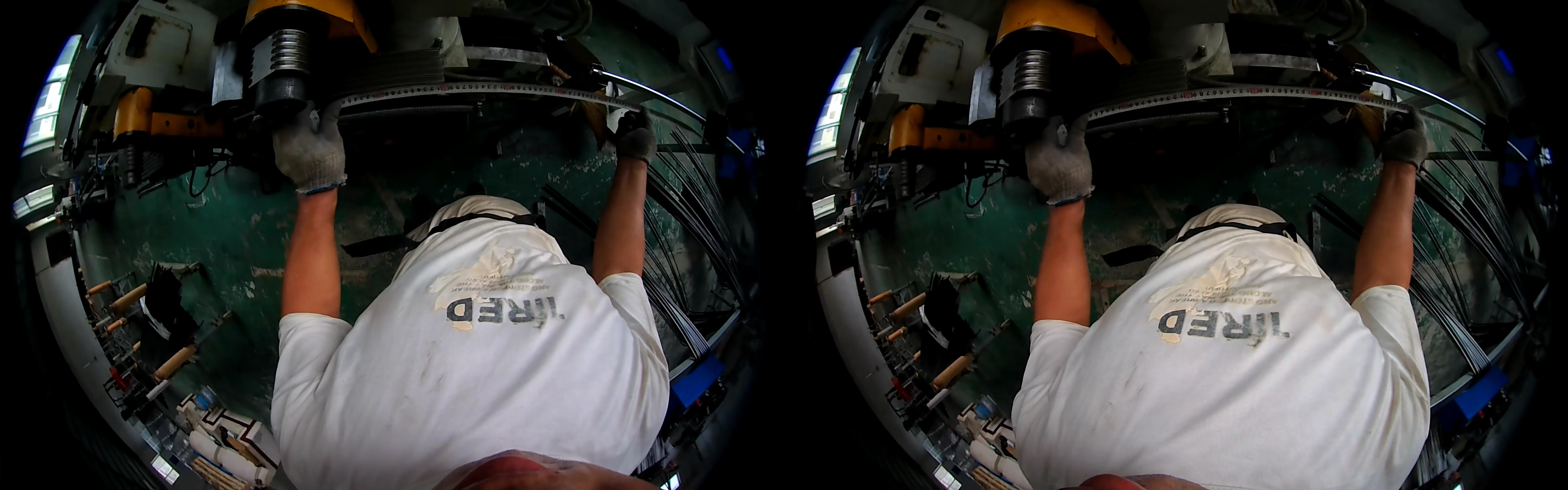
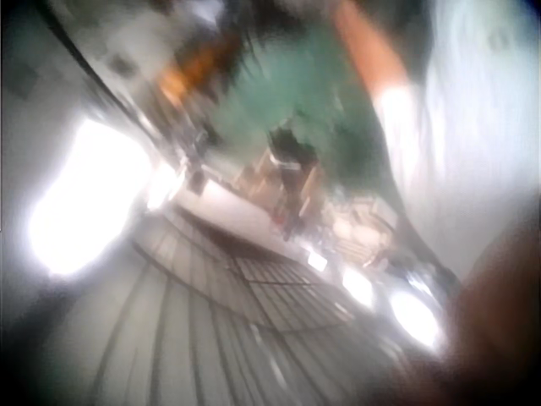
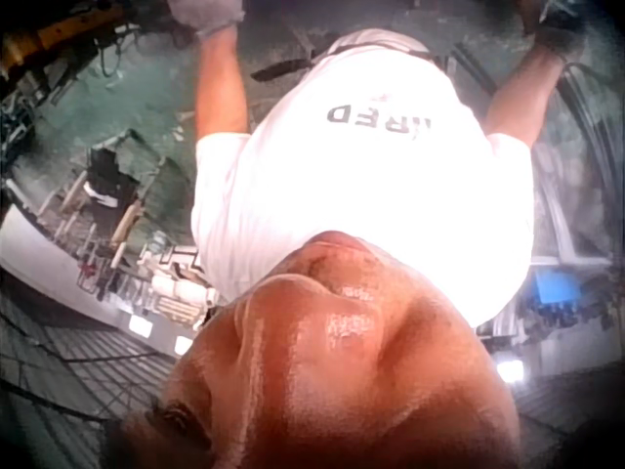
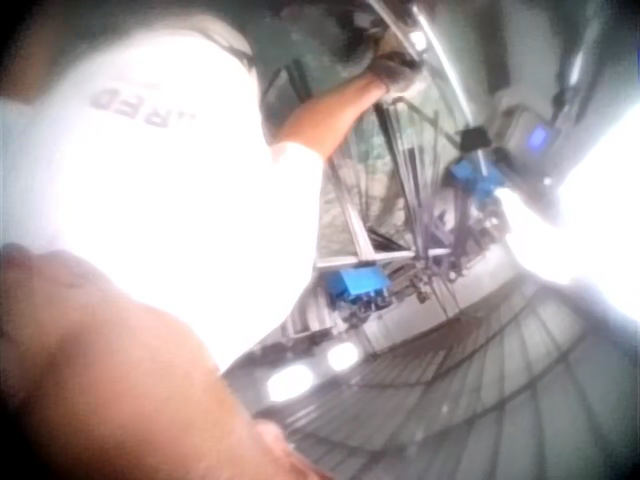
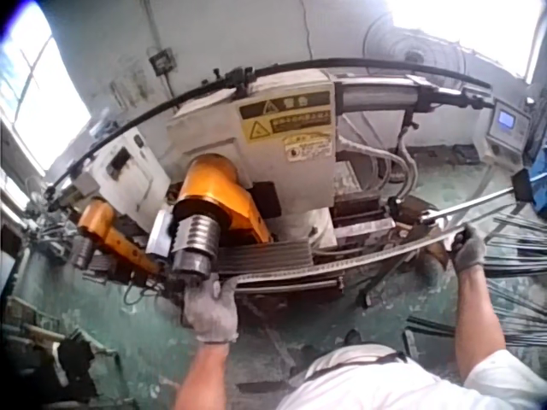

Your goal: The person operates a pipe bending machine in a workshop, feeding several long metal pipes into the mechanism, operating the control panel, and measuring the resulting bend with a tape measure.

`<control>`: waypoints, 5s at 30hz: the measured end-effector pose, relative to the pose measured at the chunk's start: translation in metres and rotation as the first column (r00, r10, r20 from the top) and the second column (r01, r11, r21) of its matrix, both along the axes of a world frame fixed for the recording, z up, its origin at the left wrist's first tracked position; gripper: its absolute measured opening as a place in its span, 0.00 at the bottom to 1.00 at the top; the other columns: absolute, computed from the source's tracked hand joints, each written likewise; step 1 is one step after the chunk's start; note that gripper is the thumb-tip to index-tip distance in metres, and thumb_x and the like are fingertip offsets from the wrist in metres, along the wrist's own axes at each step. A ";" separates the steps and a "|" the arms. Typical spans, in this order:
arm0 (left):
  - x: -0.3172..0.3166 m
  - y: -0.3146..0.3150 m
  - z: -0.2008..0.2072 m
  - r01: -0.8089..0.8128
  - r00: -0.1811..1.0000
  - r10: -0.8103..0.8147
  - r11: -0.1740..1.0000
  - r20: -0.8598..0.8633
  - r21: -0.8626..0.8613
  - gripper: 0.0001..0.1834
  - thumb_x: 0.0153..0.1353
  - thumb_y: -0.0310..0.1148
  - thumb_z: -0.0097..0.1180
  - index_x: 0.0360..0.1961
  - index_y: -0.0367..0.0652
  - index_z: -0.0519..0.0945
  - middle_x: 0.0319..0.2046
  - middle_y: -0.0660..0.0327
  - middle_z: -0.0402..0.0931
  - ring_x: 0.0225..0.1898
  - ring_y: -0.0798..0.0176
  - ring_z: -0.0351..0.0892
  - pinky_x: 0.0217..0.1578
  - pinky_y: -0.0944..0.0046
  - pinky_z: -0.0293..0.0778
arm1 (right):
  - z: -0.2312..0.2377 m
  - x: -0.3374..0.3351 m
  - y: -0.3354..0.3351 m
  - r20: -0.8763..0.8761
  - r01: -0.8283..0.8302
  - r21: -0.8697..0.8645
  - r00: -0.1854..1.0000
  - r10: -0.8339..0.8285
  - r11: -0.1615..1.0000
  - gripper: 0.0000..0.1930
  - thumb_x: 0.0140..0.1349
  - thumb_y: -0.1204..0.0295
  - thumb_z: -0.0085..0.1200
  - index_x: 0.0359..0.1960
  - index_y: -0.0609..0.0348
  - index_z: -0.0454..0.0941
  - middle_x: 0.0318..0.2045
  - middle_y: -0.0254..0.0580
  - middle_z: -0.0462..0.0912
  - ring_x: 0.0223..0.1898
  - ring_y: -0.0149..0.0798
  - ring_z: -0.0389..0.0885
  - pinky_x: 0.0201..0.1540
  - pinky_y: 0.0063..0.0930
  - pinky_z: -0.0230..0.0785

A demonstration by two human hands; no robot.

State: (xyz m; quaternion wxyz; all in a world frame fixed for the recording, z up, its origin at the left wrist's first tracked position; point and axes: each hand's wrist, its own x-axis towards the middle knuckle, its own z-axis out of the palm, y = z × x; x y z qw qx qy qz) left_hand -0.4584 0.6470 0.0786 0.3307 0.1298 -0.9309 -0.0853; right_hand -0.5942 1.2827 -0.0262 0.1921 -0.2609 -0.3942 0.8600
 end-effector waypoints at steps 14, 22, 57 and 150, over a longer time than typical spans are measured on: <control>0.006 -0.012 -0.004 0.010 0.999 -0.016 0.993 0.047 0.120 0.24 0.60 0.51 0.74 0.40 0.38 0.90 0.41 0.47 0.86 0.43 0.44 0.85 0.45 0.45 0.82 | 0.004 0.011 -0.021 -0.015 -0.025 -0.013 1.000 0.025 1.000 0.10 0.76 0.65 0.53 0.40 0.59 0.79 0.27 0.35 0.71 0.29 0.34 0.70 0.29 0.26 0.63; -0.005 -0.013 0.002 0.033 0.993 -0.047 0.991 0.108 0.131 0.23 0.58 0.51 0.75 0.39 0.39 0.91 0.40 0.50 0.87 0.43 0.44 0.86 0.46 0.49 0.82 | -0.001 0.011 -0.003 -0.021 -0.017 -0.007 1.000 0.016 1.000 0.09 0.75 0.65 0.56 0.41 0.59 0.80 0.27 0.36 0.72 0.29 0.35 0.71 0.29 0.26 0.64; -0.010 -0.014 0.010 -0.122 0.909 0.083 0.990 0.408 0.070 0.28 0.61 0.58 0.70 0.43 0.40 0.88 0.40 0.50 0.87 0.42 0.45 0.88 0.46 0.46 0.85 | -0.031 0.001 0.014 -0.066 -0.053 -0.031 0.997 0.050 0.998 0.06 0.72 0.68 0.58 0.40 0.57 0.81 0.32 0.37 0.81 0.29 0.36 0.76 0.29 0.23 0.69; -0.007 -0.002 0.032 -0.163 0.966 0.059 0.894 0.250 0.418 0.30 0.53 0.51 0.78 0.49 0.39 0.85 0.41 0.54 0.89 0.46 0.51 0.89 0.52 0.51 0.82 | -0.014 -0.003 -0.003 -0.030 0.041 0.208 0.999 -0.036 0.977 0.10 0.73 0.65 0.55 0.42 0.59 0.81 0.35 0.42 0.83 0.32 0.37 0.77 0.32 0.24 0.67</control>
